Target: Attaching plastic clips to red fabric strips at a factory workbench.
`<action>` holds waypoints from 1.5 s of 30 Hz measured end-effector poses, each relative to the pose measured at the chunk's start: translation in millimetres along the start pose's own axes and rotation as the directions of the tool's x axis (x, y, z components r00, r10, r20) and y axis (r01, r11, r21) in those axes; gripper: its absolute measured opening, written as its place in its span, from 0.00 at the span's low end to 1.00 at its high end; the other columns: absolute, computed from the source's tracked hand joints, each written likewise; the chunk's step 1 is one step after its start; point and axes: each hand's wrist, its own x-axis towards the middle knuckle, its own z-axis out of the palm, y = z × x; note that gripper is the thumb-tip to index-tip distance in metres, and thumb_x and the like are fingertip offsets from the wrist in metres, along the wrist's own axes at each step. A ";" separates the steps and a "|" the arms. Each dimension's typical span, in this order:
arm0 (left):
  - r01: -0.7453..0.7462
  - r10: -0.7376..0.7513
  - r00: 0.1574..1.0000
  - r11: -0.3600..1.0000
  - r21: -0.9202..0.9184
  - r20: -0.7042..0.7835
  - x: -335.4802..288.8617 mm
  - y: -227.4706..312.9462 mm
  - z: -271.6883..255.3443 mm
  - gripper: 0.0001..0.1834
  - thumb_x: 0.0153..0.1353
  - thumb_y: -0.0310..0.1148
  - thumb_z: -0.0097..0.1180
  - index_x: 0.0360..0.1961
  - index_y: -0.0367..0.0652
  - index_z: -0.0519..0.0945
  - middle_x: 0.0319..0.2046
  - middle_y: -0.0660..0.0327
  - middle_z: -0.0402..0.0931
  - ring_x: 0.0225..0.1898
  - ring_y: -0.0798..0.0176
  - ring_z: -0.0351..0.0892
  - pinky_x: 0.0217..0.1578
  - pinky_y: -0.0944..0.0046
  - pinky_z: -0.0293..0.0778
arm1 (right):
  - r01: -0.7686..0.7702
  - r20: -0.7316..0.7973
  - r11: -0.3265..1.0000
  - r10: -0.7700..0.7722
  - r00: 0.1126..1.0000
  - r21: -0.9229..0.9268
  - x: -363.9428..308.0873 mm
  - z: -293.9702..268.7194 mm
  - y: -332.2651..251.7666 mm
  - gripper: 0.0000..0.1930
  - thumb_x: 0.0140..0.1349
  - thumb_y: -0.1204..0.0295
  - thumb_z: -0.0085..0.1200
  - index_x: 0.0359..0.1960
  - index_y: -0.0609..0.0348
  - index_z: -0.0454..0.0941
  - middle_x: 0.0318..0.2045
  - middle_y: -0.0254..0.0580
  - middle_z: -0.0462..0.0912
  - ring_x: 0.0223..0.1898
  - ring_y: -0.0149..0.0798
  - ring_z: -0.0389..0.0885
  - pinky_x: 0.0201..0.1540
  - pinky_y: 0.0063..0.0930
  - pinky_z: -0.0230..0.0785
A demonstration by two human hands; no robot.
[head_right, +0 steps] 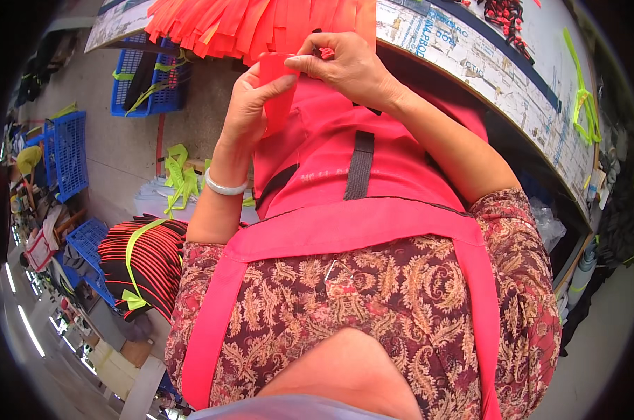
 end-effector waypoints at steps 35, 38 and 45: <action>0.053 -0.084 0.993 0.947 0.316 0.086 -14.2 -1.9 -3.1 0.07 0.57 0.27 0.61 0.35 0.34 0.80 0.24 0.66 0.76 0.25 0.76 0.73 0.28 0.75 0.69 | -0.262 0.076 0.777 0.268 0.960 0.572 1.7 -13.8 36.2 0.15 0.66 0.58 0.49 0.37 0.59 0.75 0.24 0.27 0.73 0.16 0.18 0.64 0.15 0.11 0.52; -0.035 -0.002 0.993 0.951 0.306 0.119 -16.5 0.6 -6.8 0.07 0.57 0.26 0.61 0.35 0.33 0.80 0.24 0.65 0.77 0.25 0.76 0.73 0.27 0.75 0.69 | -0.364 0.138 0.725 0.353 0.925 0.584 -5.5 -12.8 36.3 0.19 0.65 0.55 0.51 0.40 0.62 0.75 0.20 0.25 0.67 0.14 0.18 0.58 0.14 0.13 0.46; -0.069 0.021 0.990 0.933 0.353 0.137 -21.3 -7.8 -8.4 0.06 0.58 0.25 0.60 0.36 0.33 0.80 0.24 0.66 0.76 0.25 0.78 0.72 0.25 0.77 0.68 | -0.526 0.322 0.653 0.417 0.850 0.545 -13.2 -7.7 17.7 0.19 0.63 0.57 0.54 0.43 0.62 0.76 0.20 0.25 0.67 0.15 0.16 0.55 0.14 0.14 0.44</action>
